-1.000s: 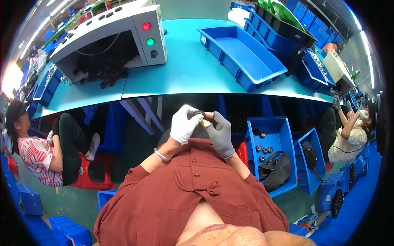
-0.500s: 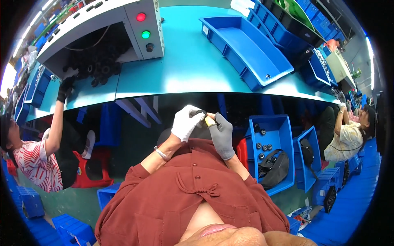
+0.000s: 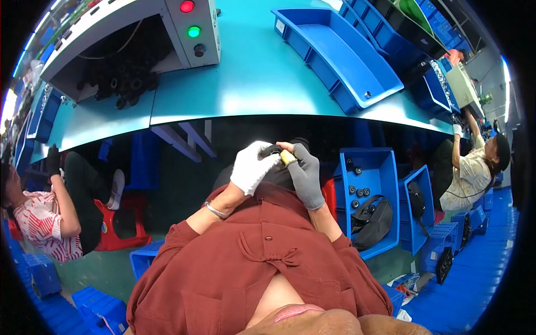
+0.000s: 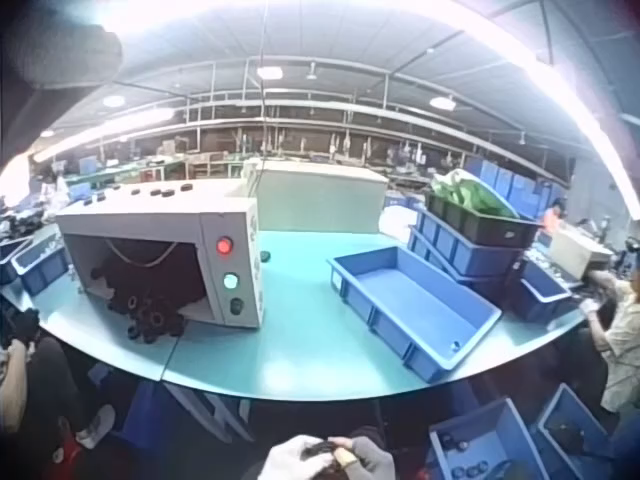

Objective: The recorder is assembling small plastic parts by inserting a yellow component into a black circular housing at a factory workstation.

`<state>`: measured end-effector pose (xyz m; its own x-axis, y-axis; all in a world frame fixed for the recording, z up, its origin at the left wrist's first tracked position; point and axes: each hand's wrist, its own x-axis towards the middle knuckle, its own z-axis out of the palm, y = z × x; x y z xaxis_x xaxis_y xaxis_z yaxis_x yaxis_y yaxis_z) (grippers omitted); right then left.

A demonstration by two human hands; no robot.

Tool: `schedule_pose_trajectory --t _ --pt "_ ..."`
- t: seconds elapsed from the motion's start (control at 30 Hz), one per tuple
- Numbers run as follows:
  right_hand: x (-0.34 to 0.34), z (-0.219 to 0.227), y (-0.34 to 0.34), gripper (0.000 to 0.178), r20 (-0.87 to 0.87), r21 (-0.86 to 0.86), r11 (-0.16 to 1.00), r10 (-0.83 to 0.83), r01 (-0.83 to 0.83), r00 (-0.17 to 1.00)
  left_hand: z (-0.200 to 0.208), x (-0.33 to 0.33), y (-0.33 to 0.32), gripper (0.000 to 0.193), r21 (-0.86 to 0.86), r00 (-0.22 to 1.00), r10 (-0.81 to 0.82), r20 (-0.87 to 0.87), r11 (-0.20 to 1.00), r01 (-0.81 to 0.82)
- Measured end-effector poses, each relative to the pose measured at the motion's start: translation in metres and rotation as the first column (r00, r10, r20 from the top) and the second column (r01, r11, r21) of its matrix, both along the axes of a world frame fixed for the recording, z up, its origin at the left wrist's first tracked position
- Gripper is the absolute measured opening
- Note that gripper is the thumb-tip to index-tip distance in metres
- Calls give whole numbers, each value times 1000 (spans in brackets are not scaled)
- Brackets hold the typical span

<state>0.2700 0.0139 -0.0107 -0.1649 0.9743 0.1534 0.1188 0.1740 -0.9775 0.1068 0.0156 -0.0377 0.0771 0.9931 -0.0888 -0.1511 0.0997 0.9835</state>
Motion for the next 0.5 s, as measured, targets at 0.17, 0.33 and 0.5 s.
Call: schedule_pose_trajectory --t 0.17,0.33,0.5 --pt "-7 -9 -1 27 -16 30 999 -38 38 999 5 0 -3 15 38 996 73 47 996 -75" --pt "-12 -18 -2 24 78 79 991 -114 107 991 -12 0 7 16 21 990 126 -59 992 -125" --pt "-13 -21 10 21 144 181 979 -121 94 982 -8 -13 15 21 134 916 67 -396 991 -15"
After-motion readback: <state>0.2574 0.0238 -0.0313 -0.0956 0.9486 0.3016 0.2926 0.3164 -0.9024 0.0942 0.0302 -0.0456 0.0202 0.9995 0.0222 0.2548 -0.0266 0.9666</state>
